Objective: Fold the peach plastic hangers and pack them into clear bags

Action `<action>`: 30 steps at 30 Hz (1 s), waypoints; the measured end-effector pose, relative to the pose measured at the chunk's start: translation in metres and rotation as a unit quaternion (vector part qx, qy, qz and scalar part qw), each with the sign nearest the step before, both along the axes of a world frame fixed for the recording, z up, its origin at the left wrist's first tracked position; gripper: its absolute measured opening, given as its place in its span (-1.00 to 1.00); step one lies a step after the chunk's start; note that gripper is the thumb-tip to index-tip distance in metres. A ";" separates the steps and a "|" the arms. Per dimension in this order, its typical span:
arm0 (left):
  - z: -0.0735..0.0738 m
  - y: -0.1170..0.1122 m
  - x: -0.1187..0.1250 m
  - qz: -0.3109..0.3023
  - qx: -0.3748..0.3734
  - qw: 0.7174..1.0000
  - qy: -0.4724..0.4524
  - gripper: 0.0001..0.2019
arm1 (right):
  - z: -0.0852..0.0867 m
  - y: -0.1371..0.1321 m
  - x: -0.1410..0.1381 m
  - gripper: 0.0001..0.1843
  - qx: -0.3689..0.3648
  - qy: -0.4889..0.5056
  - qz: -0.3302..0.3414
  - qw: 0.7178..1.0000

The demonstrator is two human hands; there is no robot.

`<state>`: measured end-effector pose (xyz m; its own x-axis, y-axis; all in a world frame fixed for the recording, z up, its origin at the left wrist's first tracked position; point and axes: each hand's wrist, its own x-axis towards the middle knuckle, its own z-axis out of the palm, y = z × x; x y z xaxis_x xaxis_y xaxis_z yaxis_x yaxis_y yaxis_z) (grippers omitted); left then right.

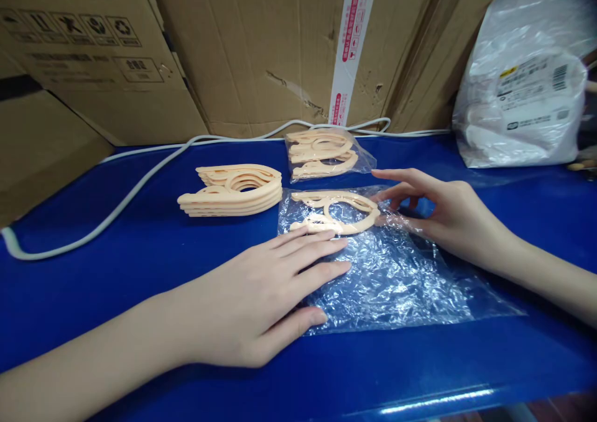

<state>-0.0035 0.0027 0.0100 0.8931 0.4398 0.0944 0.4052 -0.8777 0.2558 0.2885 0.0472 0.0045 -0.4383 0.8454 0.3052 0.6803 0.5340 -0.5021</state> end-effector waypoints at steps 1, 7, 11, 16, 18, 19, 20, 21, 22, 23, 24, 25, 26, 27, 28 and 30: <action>0.000 0.000 0.000 0.000 0.000 1.000 0.003 -0.53 | 0.001 -0.002 -0.001 -0.41 0.007 -0.009 -0.013 1.000; 0.000 0.001 0.000 -0.003 0.015 1.000 -0.006 -0.53 | 0.009 -0.008 -0.002 -0.44 -0.018 0.039 -0.091 0.995; -0.003 0.001 -0.002 0.006 0.036 0.999 -0.008 -0.50 | 0.005 -0.003 -0.001 -0.46 -0.054 0.093 -0.069 0.992; -0.005 0.002 -0.001 0.007 0.029 1.000 -0.007 -0.50 | 0.002 -0.001 0.002 -0.44 -0.088 0.099 -0.044 0.990; -0.004 0.003 -0.001 0.008 0.028 1.000 -0.007 -0.50 | 0.002 -0.002 0.002 -0.43 -0.095 0.109 -0.028 0.989; -0.003 0.003 -0.001 0.009 0.028 1.000 -0.007 -0.51 | 0.002 -0.002 0.002 -0.43 -0.099 0.114 -0.021 0.988; -0.002 0.003 -0.001 0.009 0.027 1.000 -0.007 -0.51 | 0.003 -0.002 0.002 -0.43 -0.102 0.117 -0.015 0.988; -0.002 0.002 -0.001 0.009 0.025 1.000 -0.007 -0.51 | 0.003 -0.002 0.002 -0.43 -0.105 0.119 -0.010 0.987; -0.001 0.002 0.000 0.010 0.023 1.000 -0.008 -0.51 | 0.003 -0.002 0.002 -0.43 -0.109 0.119 -0.007 0.987; -0.001 0.002 0.000 0.011 0.021 1.000 -0.008 -0.51 | 0.003 -0.002 0.001 -0.43 -0.113 0.117 -0.004 0.987; -0.001 0.001 0.000 0.009 0.021 1.000 -0.007 -0.51 | 0.003 -0.002 0.001 -0.44 -0.118 0.116 -0.001 0.986; -0.001 0.001 0.000 0.008 0.022 1.000 -0.004 -0.51 | 0.003 -0.002 0.001 -0.44 -0.122 0.116 0.001 0.986; -0.001 0.001 0.000 0.007 0.024 1.000 0.001 -0.50 | 0.004 -0.002 0.001 -0.44 -0.126 0.115 0.001 0.985; -0.001 0.002 0.000 0.005 0.030 1.000 0.002 -0.49 | 0.005 -0.002 0.001 -0.45 -0.130 0.112 0.002 0.985; -0.001 0.003 -0.001 0.005 0.041 0.999 -0.001 -0.46 | 0.006 -0.003 0.002 -0.45 -0.131 0.107 0.002 0.986; 0.002 0.009 -0.005 0.022 0.080 0.996 -0.020 -0.45 | 0.009 -0.003 0.005 -0.45 -0.124 0.085 0.001 0.989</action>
<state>-0.0087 0.0112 0.0123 0.8677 0.4546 0.2010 0.4364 -0.8903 0.1296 0.2930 0.0446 0.0136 -0.4008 0.9023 0.1588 0.5729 0.3821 -0.7251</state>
